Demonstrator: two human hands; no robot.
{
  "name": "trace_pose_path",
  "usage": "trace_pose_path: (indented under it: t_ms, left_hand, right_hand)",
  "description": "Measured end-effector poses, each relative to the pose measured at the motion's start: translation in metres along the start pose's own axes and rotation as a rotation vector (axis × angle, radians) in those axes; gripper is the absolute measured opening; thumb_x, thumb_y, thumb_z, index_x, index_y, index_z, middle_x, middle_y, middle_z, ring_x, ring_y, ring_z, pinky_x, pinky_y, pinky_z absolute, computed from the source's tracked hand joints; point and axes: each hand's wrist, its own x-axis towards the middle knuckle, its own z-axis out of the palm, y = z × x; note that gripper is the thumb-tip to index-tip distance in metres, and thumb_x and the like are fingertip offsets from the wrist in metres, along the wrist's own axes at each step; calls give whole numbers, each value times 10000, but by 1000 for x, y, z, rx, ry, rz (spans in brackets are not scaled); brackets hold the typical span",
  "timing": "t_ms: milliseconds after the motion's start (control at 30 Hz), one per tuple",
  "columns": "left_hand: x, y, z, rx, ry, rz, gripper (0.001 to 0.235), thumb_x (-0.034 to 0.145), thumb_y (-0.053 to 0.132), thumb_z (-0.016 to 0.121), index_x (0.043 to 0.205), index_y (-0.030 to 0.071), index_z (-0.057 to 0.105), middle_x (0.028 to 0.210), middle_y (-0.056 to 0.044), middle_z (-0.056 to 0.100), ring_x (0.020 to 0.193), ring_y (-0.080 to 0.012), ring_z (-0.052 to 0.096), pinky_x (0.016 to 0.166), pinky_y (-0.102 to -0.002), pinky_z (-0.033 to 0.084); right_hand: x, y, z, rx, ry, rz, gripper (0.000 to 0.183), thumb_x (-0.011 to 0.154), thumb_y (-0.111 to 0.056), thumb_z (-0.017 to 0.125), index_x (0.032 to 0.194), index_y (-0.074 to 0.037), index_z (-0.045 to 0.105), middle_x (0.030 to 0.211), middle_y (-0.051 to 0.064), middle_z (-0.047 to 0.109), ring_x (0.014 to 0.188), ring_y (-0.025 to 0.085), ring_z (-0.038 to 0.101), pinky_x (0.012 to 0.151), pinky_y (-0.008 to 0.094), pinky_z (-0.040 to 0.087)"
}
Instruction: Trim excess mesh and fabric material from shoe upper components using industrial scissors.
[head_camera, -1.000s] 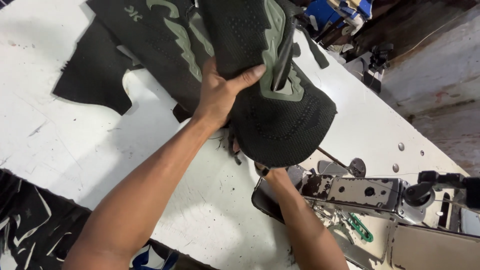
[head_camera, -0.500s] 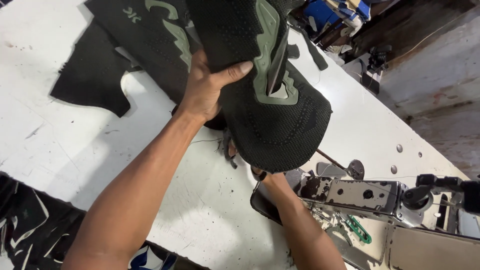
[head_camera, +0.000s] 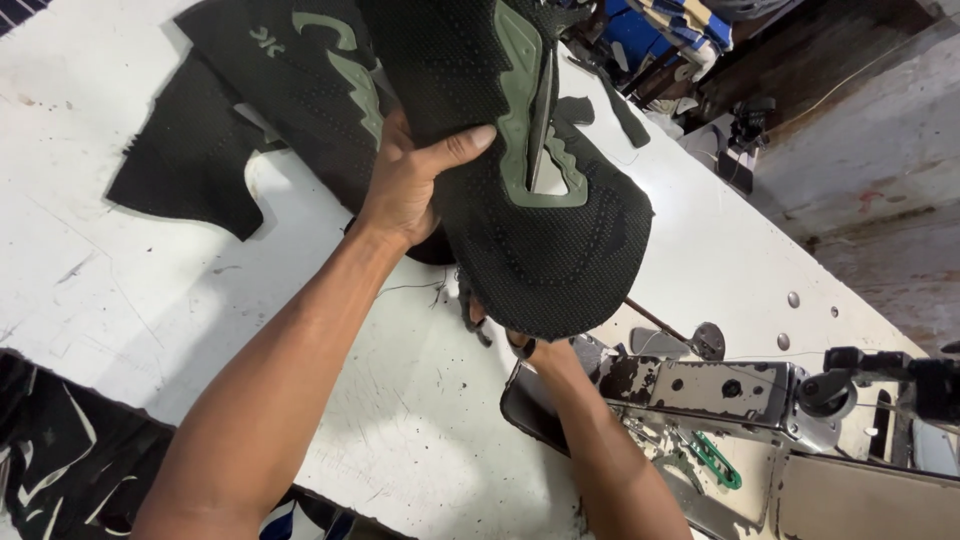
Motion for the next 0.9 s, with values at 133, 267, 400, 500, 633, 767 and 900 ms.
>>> trace_pose_path:
  t_ms: [133, 267, 400, 500, 633, 767, 900]
  left_hand:
    - [-1, 4, 2, 6, 14, -16, 331, 814, 42, 805, 1117, 70, 674, 1065, -66, 733, 955, -172, 729, 899, -343, 634]
    - [-3, 1, 2, 69, -41, -10, 324, 832, 66, 796, 1128, 49, 664, 1057, -71, 722, 959, -188, 729, 901, -358, 646]
    - [-5, 5, 4, 167, -78, -12, 310, 822, 95, 790, 1106, 44, 676, 999, -64, 724, 903, -190, 735, 854, -359, 664]
    - [-4, 12, 6, 183, -100, -12, 317, 809, 104, 778, 1106, 46, 684, 993, -66, 736, 878, -191, 749, 835, -359, 675]
    - [-4, 16, 7, 138, -165, -7, 324, 815, 106, 755, 1129, 48, 698, 1029, -74, 756, 897, -190, 763, 864, -364, 675]
    - [-6, 15, 12, 112, -204, -4, 315, 826, 106, 749, 1133, 48, 711, 1036, -76, 761, 890, -189, 766, 862, -372, 675]
    - [-7, 7, 15, 160, -198, -5, 314, 834, 121, 756, 1136, 49, 711, 1048, -75, 766, 903, -187, 769, 870, -366, 680]
  right_hand:
    - [-9, 53, -76, -20, 10, -6, 355, 930, -123, 691, 1253, 13, 638, 1141, 145, 695, 908, 193, 643, 741, 316, 547]
    - [-18, 73, -108, -44, 12, -20, 365, 930, -126, 692, 1262, 12, 632, 1145, 144, 695, 913, 193, 645, 749, 316, 549]
    - [-26, 81, -118, -61, 15, -32, 375, 930, -129, 693, 1271, 11, 626, 1149, 143, 695, 919, 192, 647, 757, 316, 551]
    - [-27, 83, -118, -73, 8, -45, 382, 930, -131, 693, 1278, 10, 621, 1151, 142, 695, 923, 192, 649, 763, 316, 552]
    - [-31, 87, -118, -94, 3, -66, 392, 930, -134, 694, 1287, 9, 615, 1155, 141, 695, 929, 192, 651, 771, 316, 554]
    - [-30, 78, -125, -114, 6, -82, 402, 930, -137, 695, 1296, 8, 609, 1159, 140, 695, 934, 191, 652, 779, 316, 555]
    - [-19, 80, -118, -134, 12, -96, 413, 930, -140, 696, 1305, 7, 603, 1163, 139, 695, 940, 191, 654, 787, 316, 557]
